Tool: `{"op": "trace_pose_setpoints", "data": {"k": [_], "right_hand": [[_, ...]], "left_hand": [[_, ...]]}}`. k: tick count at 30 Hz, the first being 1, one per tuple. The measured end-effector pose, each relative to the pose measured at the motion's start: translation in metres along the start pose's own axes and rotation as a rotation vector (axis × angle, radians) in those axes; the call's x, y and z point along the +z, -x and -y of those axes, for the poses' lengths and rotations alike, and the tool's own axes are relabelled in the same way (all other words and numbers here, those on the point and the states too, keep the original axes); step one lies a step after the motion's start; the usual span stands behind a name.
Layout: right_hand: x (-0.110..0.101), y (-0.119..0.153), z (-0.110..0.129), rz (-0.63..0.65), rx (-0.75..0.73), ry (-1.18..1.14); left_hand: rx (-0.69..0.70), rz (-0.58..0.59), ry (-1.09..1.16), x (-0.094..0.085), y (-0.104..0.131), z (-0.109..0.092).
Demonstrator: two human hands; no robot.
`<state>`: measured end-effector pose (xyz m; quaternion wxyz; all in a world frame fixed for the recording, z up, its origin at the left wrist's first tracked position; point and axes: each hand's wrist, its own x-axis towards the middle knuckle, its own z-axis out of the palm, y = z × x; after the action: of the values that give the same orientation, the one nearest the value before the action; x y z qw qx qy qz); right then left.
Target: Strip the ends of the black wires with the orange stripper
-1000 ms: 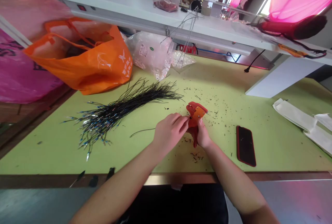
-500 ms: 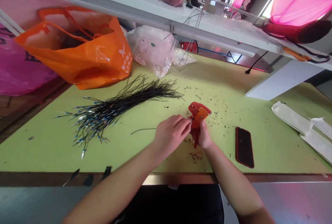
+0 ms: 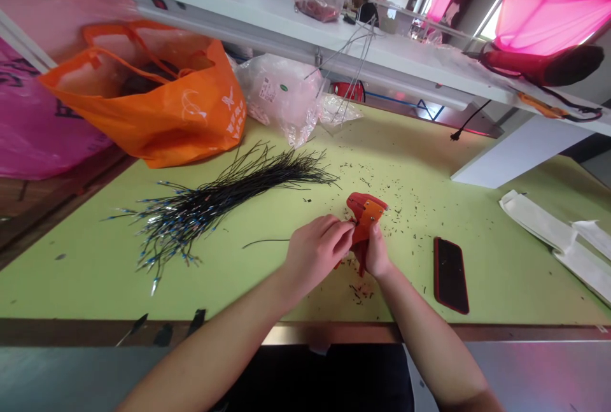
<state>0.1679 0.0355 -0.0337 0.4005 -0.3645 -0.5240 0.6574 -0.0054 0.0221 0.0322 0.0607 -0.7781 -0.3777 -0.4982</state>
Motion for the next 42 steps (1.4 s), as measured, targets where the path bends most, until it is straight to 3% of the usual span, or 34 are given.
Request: {"op": "trace_pose_setpoints", "data": {"k": [3, 19, 42], "right_hand": [[0.004, 0.001, 0.005, -0.103, -0.08, -0.037], [0.012, 0.0, 0.023, -0.155, -0.073, -0.053], [0.022, -0.003, 0.033, -0.129, -0.064, -0.109]], "left_hand": [[-0.018, 0.012, 0.025, 0.001, 0.001, 0.001], [-0.024, -0.021, 0.035, 0.004, 0.0, 0.004], [-0.072, -0.075, 0.078, 0.014, 0.005, 0.008]]}}
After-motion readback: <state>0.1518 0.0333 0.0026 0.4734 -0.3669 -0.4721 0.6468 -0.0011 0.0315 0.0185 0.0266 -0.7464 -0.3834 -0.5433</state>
